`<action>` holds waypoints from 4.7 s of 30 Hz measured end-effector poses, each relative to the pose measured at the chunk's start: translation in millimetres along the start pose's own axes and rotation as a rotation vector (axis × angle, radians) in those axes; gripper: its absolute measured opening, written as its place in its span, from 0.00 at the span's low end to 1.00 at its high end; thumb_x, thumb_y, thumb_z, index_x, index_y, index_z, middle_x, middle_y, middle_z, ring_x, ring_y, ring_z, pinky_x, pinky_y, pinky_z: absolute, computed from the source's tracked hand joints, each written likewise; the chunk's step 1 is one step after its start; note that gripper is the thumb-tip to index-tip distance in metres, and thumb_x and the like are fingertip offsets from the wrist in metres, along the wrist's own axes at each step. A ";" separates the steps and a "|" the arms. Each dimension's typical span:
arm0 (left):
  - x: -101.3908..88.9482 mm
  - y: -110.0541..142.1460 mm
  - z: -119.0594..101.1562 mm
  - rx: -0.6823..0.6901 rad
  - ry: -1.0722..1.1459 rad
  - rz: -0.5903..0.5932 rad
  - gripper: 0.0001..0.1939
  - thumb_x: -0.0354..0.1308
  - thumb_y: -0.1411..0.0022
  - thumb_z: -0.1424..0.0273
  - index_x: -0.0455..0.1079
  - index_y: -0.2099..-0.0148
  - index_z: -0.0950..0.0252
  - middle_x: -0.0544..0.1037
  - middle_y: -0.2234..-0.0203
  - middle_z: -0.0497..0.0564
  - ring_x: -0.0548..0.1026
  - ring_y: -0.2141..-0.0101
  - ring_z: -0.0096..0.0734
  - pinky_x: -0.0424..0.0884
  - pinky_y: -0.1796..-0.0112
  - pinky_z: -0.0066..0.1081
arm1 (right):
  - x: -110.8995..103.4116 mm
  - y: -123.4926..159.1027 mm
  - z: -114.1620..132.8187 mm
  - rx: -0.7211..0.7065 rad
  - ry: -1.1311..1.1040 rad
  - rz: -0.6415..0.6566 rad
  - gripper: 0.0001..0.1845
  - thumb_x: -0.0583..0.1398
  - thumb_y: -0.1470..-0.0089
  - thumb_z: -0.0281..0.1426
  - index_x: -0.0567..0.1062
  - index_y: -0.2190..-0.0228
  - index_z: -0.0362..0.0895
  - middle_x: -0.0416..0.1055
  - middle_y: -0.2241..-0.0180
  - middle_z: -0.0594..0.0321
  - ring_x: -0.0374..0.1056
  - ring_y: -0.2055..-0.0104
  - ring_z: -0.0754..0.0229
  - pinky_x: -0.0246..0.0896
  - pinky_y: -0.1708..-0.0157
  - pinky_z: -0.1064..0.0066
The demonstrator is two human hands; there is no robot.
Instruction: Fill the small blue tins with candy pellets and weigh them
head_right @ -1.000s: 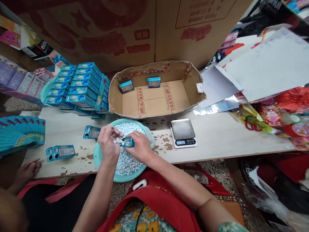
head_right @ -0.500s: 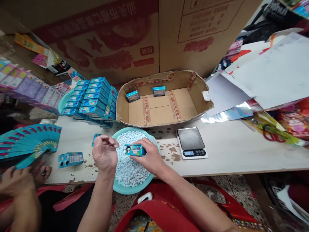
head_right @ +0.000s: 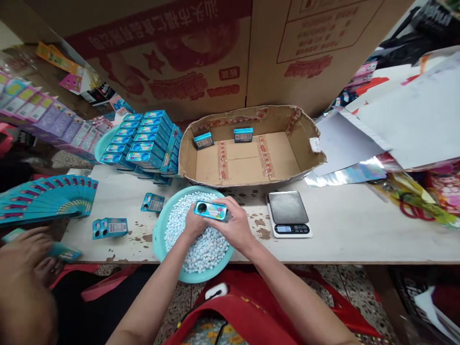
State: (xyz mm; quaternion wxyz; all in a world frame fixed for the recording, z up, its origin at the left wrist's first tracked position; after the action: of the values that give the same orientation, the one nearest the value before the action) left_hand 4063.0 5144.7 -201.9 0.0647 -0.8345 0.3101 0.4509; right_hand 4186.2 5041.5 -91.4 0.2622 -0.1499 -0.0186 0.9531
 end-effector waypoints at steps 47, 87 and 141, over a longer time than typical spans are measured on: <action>-69.4 15.0 -62.7 -0.209 1.320 -0.599 0.10 0.62 0.45 0.67 0.65 0.69 0.67 0.69 0.82 0.44 0.70 0.79 0.26 0.69 0.72 0.28 | 28.8 3.8 -3.8 -0.029 0.369 0.173 0.18 0.69 0.57 0.30 0.74 0.62 0.45 0.73 0.62 0.62 0.68 0.57 0.54 0.57 0.56 0.63; -55.6 -94.6 -73.3 0.083 0.224 -0.386 0.17 0.54 0.41 0.57 0.71 0.56 0.63 0.75 0.60 0.53 0.74 0.62 0.36 0.71 0.58 0.35 | -144.6 20.6 -74.8 0.230 -0.114 -0.205 0.21 0.70 0.58 0.38 0.74 0.61 0.46 0.69 0.59 0.61 0.68 0.58 0.57 0.64 0.57 0.66; -48.4 77.4 -98.4 0.706 0.278 0.145 0.21 0.61 0.43 0.70 0.65 0.46 0.56 0.76 0.55 0.53 0.74 0.55 0.39 0.70 0.54 0.37 | -61.6 93.5 -10.8 0.382 -0.326 -0.078 0.42 0.63 0.61 0.58 0.66 0.49 0.46 0.67 0.50 0.55 0.65 0.50 0.53 0.66 0.56 0.64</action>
State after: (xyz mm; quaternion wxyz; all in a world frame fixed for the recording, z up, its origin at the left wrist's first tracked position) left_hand 4069.1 5066.9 -92.7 0.2733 -0.7900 0.5100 0.2026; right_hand 4193.5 4929.4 -95.4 0.3158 0.0589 0.1139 0.9401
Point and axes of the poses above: each hand's wrist, its own y-axis away from the middle knuckle, its own x-axis out of the palm, z = x × y, the point moved 2 cm from there along -y, towards the middle knuckle
